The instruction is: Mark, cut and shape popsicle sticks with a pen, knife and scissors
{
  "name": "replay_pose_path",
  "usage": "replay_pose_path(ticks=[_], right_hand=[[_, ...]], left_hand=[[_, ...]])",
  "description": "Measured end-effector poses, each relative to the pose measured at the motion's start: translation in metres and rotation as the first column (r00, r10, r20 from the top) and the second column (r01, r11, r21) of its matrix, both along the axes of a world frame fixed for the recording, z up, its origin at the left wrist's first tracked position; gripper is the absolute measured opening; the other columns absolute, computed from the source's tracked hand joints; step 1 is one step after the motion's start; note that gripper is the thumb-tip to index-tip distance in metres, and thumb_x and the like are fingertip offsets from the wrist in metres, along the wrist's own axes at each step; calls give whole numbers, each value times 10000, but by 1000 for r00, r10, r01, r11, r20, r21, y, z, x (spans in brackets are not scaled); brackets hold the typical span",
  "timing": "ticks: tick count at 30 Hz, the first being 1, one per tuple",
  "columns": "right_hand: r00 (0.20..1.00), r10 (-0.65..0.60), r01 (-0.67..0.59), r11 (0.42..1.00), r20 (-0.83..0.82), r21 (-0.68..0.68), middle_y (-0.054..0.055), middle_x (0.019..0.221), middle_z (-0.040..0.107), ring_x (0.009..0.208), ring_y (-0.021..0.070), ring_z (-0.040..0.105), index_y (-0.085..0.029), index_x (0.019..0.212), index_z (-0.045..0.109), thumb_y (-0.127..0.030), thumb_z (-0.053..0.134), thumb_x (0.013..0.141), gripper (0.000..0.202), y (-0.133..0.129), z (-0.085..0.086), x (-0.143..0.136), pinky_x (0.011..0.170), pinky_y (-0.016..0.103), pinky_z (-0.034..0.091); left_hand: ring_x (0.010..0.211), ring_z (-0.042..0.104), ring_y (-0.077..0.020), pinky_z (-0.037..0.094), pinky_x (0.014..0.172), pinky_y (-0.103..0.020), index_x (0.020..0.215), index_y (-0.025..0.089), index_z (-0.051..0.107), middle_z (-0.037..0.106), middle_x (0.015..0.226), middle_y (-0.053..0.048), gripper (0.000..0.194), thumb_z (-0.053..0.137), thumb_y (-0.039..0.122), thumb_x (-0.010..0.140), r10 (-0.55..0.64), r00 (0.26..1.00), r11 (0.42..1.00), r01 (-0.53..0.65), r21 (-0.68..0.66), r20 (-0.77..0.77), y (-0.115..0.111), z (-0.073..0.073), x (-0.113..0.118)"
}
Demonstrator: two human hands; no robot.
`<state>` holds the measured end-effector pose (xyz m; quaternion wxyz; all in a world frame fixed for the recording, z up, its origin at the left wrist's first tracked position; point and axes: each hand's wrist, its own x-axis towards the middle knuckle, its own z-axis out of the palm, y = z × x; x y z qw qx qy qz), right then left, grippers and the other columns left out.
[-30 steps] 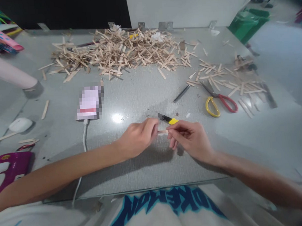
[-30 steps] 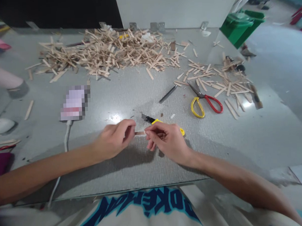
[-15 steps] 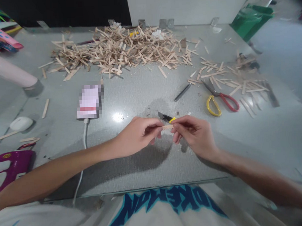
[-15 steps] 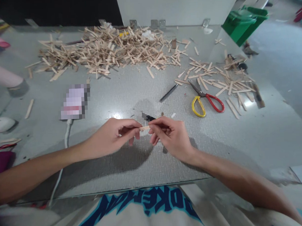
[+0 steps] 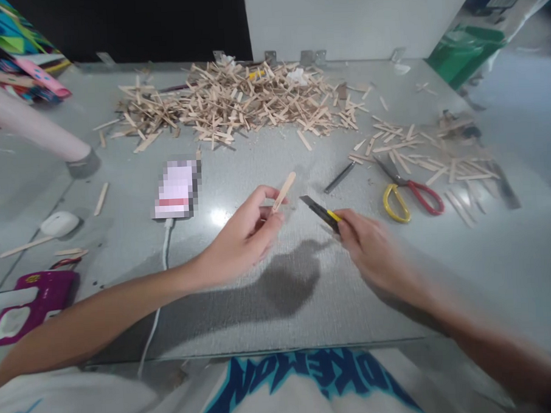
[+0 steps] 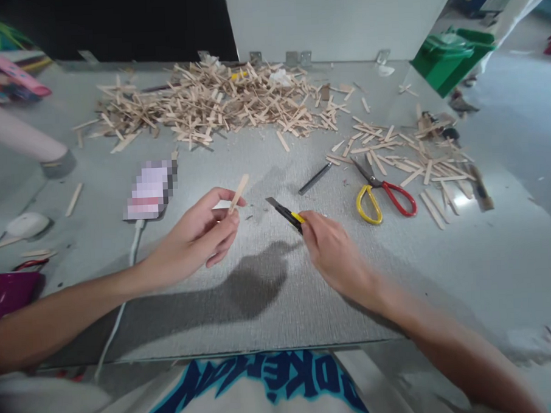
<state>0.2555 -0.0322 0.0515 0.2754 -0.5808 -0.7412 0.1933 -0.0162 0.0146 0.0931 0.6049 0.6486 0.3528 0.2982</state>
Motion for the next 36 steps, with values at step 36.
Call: replay_pose_path(ticks=[36], right_hand=[[948, 138, -103, 986, -288, 133, 4, 756, 803, 643, 213, 780, -382, 1522, 723, -186, 647, 1085, 485, -39, 30, -15, 663, 358, 683]], left_hand=[[533, 488, -77, 425, 515, -194, 1526, 259, 248, 560, 819, 66, 372, 357, 199, 1176, 43, 996, 907, -7, 421, -77, -11, -39, 4]])
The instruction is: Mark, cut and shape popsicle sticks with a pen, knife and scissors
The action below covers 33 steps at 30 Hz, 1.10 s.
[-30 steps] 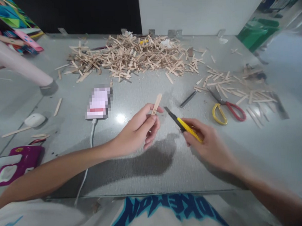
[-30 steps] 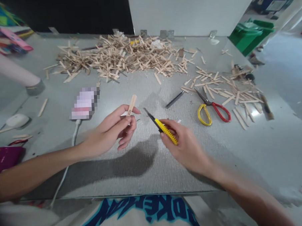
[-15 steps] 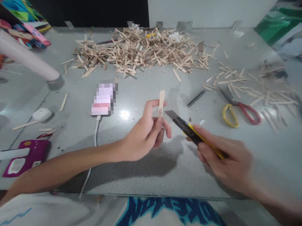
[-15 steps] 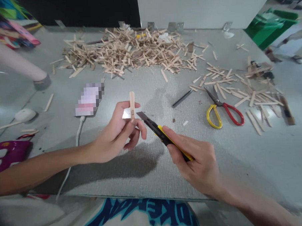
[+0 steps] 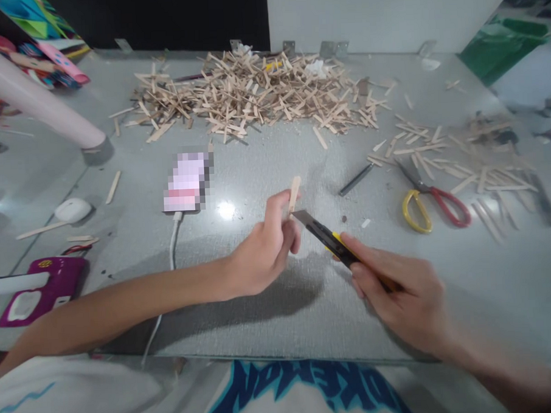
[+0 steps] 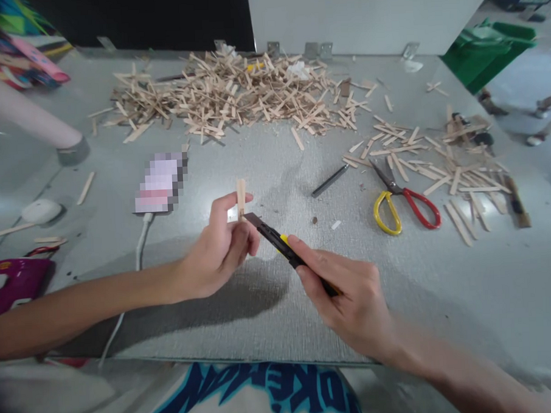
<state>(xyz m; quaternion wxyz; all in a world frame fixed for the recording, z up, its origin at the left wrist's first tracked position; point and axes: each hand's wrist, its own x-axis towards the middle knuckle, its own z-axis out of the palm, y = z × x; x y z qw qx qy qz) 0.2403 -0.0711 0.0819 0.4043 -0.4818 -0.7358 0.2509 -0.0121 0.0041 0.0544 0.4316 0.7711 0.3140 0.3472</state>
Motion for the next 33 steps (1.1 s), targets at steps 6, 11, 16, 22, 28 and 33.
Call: replay_pose_path(ticks=[6, 11, 16, 22, 28, 33], right_hand=[[992, 39, -55, 990, 120, 133, 39, 1269, 851, 974, 222, 840, -379, 1610, 629, -101, 647, 1064, 613, -1, -22, -3, 796, 348, 696], [997, -22, 3, 973, -77, -233, 40, 826, 823, 611, 159, 714, -209, 1444, 786, -277, 637, 1100, 381, 7, -22, -6, 575, 295, 615], [970, -114, 1, 886, -215, -464, -12, 628, 671, 454, 92, 474, -157, 1441, 788, -371, 660, 1075, 442, 13, -15, -7, 408, 221, 409], [992, -119, 99, 951, -51, -292, -8, 560, 654, 443, 115, 482, -171, 1429, 803, -325, 650, 1069, 421, 7, -16, -4, 418, 238, 406], [994, -106, 108, 965, 22, -240, 26, 649, 752, 429, 114, 501, -184, 1396, 824, -325, 654, 1060, 402, 8, -17, -3, 415, 246, 409], [993, -112, 114, 966, 24, -233, 6, 586, 710, 416, 112, 489, -166, 1392, 823, -317, 644, 1060, 405, 10, -18, -4, 409, 239, 417]], left_hand=[[527, 471, -100, 375, 519, -216, 1537, 207, 257, 497, 743, 88, 384, 384, 259, 1178, 51, 992, 995, -41, 87, -118, 8, -36, 0], [533, 455, -101, 377, 526, -215, 1525, 231, 252, 489, 748, 94, 361, 348, 376, 1209, 19, 998, 999, -18, 29, -52, 15, -55, 2], [561, 411, -95, 381, 545, -200, 1467, 270, 260, 437, 754, 101, 278, 321, 381, 1220, -26, 999, 999, 25, 20, 44, 19, -56, 5], [557, 402, -113, 374, 535, -232, 1448, 257, 253, 435, 741, 97, 283, 315, 409, 1217, -11, 996, 1000, 12, -11, 88, 19, -54, 9], [581, 419, -117, 377, 558, -238, 1463, 254, 259, 449, 766, 86, 292, 306, 405, 1218, -24, 995, 999, 26, -21, 98, 19, -57, 8], [593, 438, -124, 386, 574, -249, 1468, 255, 267, 476, 778, 77, 314, 327, 434, 1217, -33, 993, 999, 37, -29, 116, 19, -56, 9]])
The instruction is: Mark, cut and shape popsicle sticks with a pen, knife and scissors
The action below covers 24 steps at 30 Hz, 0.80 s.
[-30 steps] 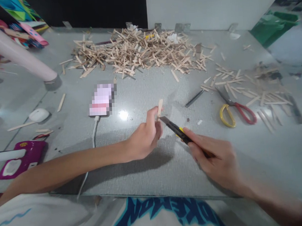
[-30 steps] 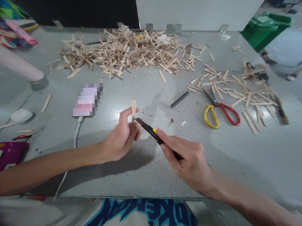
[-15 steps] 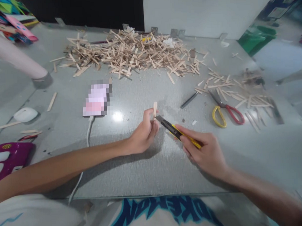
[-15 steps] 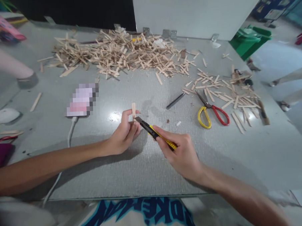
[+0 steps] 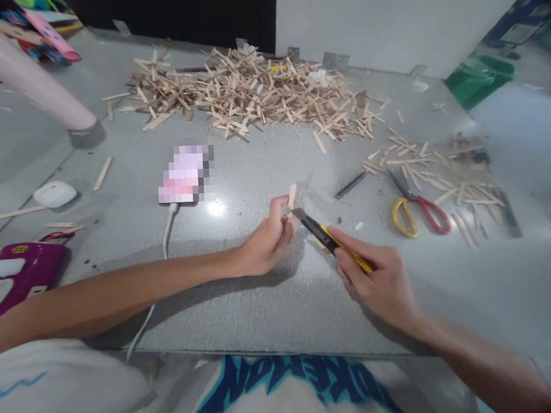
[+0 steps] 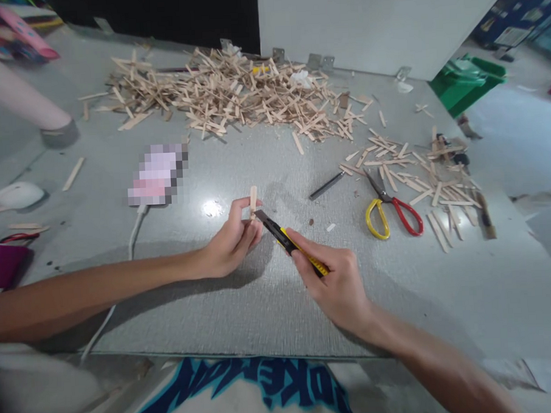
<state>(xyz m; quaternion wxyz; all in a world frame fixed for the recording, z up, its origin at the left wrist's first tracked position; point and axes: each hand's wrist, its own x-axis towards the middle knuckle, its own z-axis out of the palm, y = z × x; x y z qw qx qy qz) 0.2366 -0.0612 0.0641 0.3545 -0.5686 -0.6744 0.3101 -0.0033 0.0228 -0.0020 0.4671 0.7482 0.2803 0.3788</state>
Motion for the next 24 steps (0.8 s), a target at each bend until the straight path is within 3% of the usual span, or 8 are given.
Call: replay_pose_path(ticks=[10, 15, 20, 24], right_hand=[[999, 19, -19, 1000, 31, 18, -9, 552, 684, 417, 109, 477, -136, 1387, 819, -298, 643, 1060, 405, 0, 2, 2, 419, 238, 402], [997, 28, -33, 996, 67, 79, 47, 748, 821, 466, 109, 570, -127, 1367, 825, -265, 639, 1057, 387, 1, 3, 2, 461, 242, 453], [994, 51, -64, 989, 101, 134, 94, 1021, 887, 645, 148, 744, -139, 1379, 814, -229, 636, 1069, 369, -1, 3, 0, 646, 265, 606], [987, 64, -93, 975, 144, 200, 96, 1038, 888, 750, 173, 802, -154, 1412, 797, -195, 628, 1075, 380, -2, 0, -2, 700, 272, 626]], left_hand=[[580, 437, -118, 387, 563, -237, 1477, 258, 260, 464, 751, 86, 296, 339, 364, 1212, 25, 999, 999, -24, 26, -38, 1, -1, 1], [568, 429, -112, 381, 556, -230, 1455, 267, 254, 459, 753, 93, 277, 348, 305, 1197, 4, 999, 999, -1, 53, -49, 1, 1, 0], [545, 460, -128, 392, 557, -262, 1493, 219, 248, 469, 737, 90, 339, 335, 325, 1183, 58, 984, 997, -50, 55, -167, -2, 4, 0], [528, 496, -147, 399, 547, -280, 1531, 160, 247, 499, 722, 76, 405, 298, 345, 1174, 96, 957, 995, -88, 41, -275, -4, 6, 1]])
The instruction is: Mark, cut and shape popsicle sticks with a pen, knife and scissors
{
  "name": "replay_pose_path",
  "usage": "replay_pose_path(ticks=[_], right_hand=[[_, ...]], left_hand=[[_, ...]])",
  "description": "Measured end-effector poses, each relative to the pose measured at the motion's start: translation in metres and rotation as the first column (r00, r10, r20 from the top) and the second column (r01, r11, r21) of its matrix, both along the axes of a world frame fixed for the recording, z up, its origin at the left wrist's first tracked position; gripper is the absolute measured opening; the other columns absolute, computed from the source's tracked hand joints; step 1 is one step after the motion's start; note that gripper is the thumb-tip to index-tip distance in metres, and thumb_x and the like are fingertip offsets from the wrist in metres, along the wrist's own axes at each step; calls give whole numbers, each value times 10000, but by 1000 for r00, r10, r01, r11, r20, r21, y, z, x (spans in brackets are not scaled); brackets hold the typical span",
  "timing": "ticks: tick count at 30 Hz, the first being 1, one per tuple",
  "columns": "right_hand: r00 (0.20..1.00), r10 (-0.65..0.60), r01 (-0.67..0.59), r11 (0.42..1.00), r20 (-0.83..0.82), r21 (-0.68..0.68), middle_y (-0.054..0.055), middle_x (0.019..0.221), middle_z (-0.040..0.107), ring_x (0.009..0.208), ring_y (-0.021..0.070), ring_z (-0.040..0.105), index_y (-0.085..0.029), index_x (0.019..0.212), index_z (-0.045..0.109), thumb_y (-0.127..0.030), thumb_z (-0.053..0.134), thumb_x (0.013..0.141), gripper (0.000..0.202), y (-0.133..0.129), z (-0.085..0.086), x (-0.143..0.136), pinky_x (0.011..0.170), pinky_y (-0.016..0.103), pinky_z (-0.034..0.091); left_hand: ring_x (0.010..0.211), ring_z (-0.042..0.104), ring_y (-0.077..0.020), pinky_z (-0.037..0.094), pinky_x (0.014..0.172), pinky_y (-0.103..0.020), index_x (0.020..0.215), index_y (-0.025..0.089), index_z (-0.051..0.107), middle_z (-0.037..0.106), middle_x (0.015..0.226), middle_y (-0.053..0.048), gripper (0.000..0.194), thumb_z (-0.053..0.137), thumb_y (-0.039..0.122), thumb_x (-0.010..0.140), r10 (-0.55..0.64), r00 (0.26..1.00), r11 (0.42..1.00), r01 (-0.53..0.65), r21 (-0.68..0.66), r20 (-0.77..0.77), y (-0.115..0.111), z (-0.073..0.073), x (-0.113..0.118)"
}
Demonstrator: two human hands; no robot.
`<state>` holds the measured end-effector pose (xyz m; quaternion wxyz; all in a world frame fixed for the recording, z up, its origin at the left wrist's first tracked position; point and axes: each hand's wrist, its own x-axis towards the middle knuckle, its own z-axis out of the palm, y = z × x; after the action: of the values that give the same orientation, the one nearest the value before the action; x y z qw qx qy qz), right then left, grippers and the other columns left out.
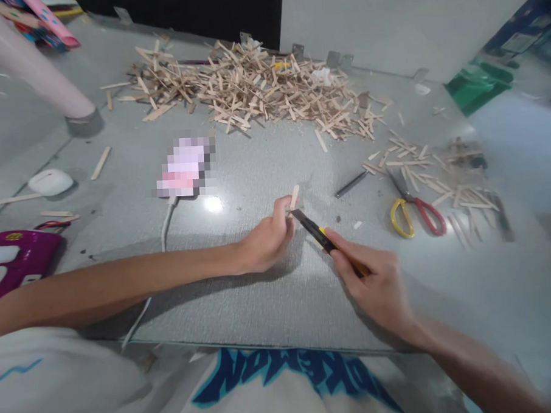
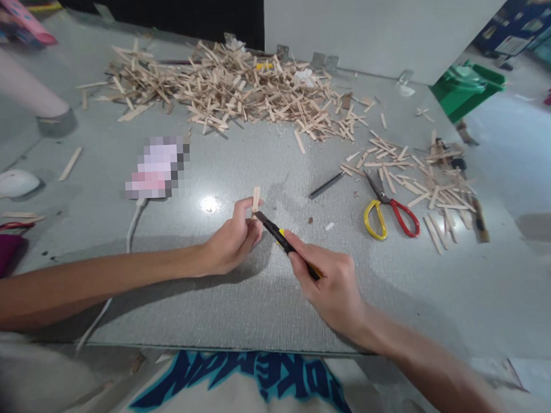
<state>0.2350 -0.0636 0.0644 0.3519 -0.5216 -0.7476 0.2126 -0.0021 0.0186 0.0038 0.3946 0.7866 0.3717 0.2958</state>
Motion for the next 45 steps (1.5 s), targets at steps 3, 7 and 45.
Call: replay_pose_path(ticks=[3, 7, 45], right_hand=[[1000, 9, -8, 1000, -8, 8, 99, 1016, 886, 755, 182, 810, -149, 1399, 805, -197, 625, 1073, 376, 1, -1, 1, 686, 276, 627], [999, -25, 21, 996, -46, -87, 100, 1026, 888, 710, 174, 790, -147, 1375, 817, -234, 644, 1069, 363, 2, 1, 3, 651, 274, 622], [995, -54, 39, 985, -88, -169, 30, 746, 799, 562, 135, 629, -163, 1368, 830, -291, 632, 1063, 386, 1, 3, 0, 549, 257, 522]], left_hand=[[528, 504, -146, 402, 554, -282, 1531, 152, 266, 515, 716, 71, 404, 304, 329, 1170, 16, 1000, 1000, -16, 4, -15, 0, 0, 1], [524, 491, -123, 389, 548, -255, 1495, 194, 271, 503, 719, 86, 352, 347, 316, 1174, 2, 998, 999, -4, 33, 59, 1, -2, 1], [523, 491, -139, 389, 572, -274, 1505, 162, 288, 495, 693, 84, 367, 303, 327, 1177, 14, 1000, 1000, -14, -10, -1, 0, 2, -1]])
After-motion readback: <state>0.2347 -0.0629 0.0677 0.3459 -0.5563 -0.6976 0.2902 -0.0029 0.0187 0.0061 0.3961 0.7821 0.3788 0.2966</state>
